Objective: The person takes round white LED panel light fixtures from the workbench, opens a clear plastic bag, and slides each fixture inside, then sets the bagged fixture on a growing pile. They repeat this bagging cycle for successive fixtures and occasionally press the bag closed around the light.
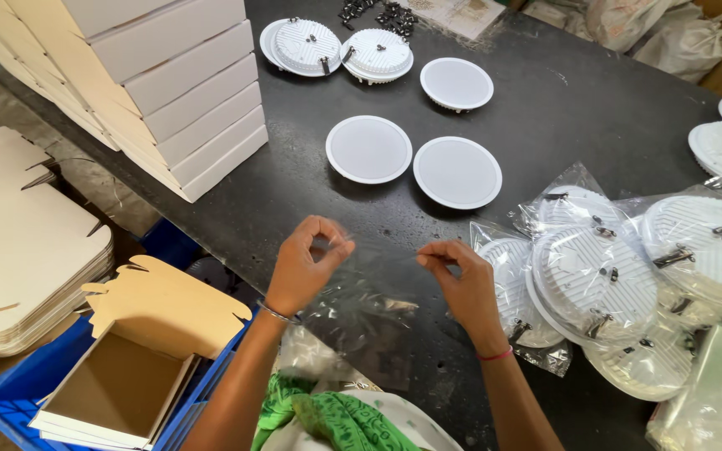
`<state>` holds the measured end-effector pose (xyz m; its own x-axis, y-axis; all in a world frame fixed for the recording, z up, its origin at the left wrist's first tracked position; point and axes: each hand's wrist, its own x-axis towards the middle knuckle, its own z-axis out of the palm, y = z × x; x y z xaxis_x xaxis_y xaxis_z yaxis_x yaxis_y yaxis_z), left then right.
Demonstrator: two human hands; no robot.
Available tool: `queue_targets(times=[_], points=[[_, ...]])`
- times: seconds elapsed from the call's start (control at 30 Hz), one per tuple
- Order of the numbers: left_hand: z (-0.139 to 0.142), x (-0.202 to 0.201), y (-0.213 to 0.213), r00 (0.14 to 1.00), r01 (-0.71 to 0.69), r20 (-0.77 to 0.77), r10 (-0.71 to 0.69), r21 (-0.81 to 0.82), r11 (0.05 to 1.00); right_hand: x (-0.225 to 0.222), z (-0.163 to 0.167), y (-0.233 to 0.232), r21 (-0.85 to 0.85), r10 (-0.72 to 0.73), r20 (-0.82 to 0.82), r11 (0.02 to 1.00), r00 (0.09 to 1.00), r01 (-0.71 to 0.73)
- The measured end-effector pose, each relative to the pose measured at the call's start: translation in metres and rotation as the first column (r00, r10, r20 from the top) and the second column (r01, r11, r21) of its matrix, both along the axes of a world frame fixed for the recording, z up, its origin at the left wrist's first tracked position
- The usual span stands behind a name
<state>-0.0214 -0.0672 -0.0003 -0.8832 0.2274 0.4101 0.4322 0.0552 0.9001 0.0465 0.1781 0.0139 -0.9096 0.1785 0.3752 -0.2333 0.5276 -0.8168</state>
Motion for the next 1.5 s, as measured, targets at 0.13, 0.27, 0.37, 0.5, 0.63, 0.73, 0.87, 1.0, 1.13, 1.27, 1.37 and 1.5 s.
queue_targets(times=[0.13, 0.27, 0.37, 0.5, 0.63, 0.73, 0.87, 1.0, 1.13, 1.27, 1.37, 1.5], points=[[-0.009, -0.018, -0.013, 0.922, 0.228, 0.239, -0.305, 0.300, 0.926, -0.015, -0.007, -0.007, -0.019, -0.055, 0.079, 0.998, 0.995, 0.057], [-0.012, -0.034, -0.025, 0.915, 0.078, 0.363, -0.176, 0.267, 0.960, -0.026, -0.007, -0.008, -0.021, -0.024, 0.063, 0.999, 0.998, 0.026], [-0.016, -0.042, -0.033, 0.919, 0.022, 0.369, -0.140, 0.307, 0.951, -0.035, -0.013, -0.009, 0.000, -0.018, 0.060, 1.000, 0.998, 0.018], [-0.028, -0.046, -0.032, 0.934, -0.133, 0.354, 0.046, 0.225, 0.965, -0.049, -0.031, -0.019, 0.050, -0.019, -0.033, 0.999, 0.999, 0.021], [-0.038, -0.048, -0.032, 0.933, -0.265, 0.259, 0.250, 0.024, 0.964, -0.067, -0.049, -0.026, 0.076, -0.048, 0.056, 0.996, 0.997, 0.043], [-0.040, -0.054, -0.046, 0.931, -0.159, 0.359, 0.065, 0.238, 0.958, -0.078, -0.056, -0.021, -0.166, 0.092, 0.143, 0.984, 0.985, -0.068], [-0.037, -0.063, -0.074, 0.903, -0.065, 0.427, -0.041, 0.231, 0.971, -0.087, -0.050, -0.009, -0.473, 0.394, 0.149, 0.834, 0.907, -0.284], [-0.021, -0.075, -0.098, 0.977, -0.041, 0.201, 0.064, -0.114, 0.993, -0.102, -0.025, -0.012, -0.277, 0.452, 0.298, 0.884, 0.841, -0.377], [0.012, -0.086, -0.114, 0.954, -0.289, -0.090, 0.287, -0.541, 0.790, -0.128, 0.010, -0.036, 0.052, 0.406, 0.365, 0.890, 0.838, -0.454], [0.059, -0.093, -0.125, 0.929, -0.358, -0.299, 0.218, -0.579, 0.733, -0.153, 0.042, -0.071, 0.463, 0.424, 0.050, 0.792, 0.904, -0.397], [0.090, -0.083, -0.130, 0.856, -0.481, -0.468, 0.219, -0.568, 0.668, -0.158, 0.063, -0.087, 0.698, 0.448, -0.233, 0.695, 0.863, -0.172], [0.099, -0.039, -0.131, 0.747, -0.633, -0.602, 0.282, -0.516, 0.577, -0.133, 0.072, -0.085, 0.706, 0.389, -0.428, 0.708, 0.816, 0.033]])
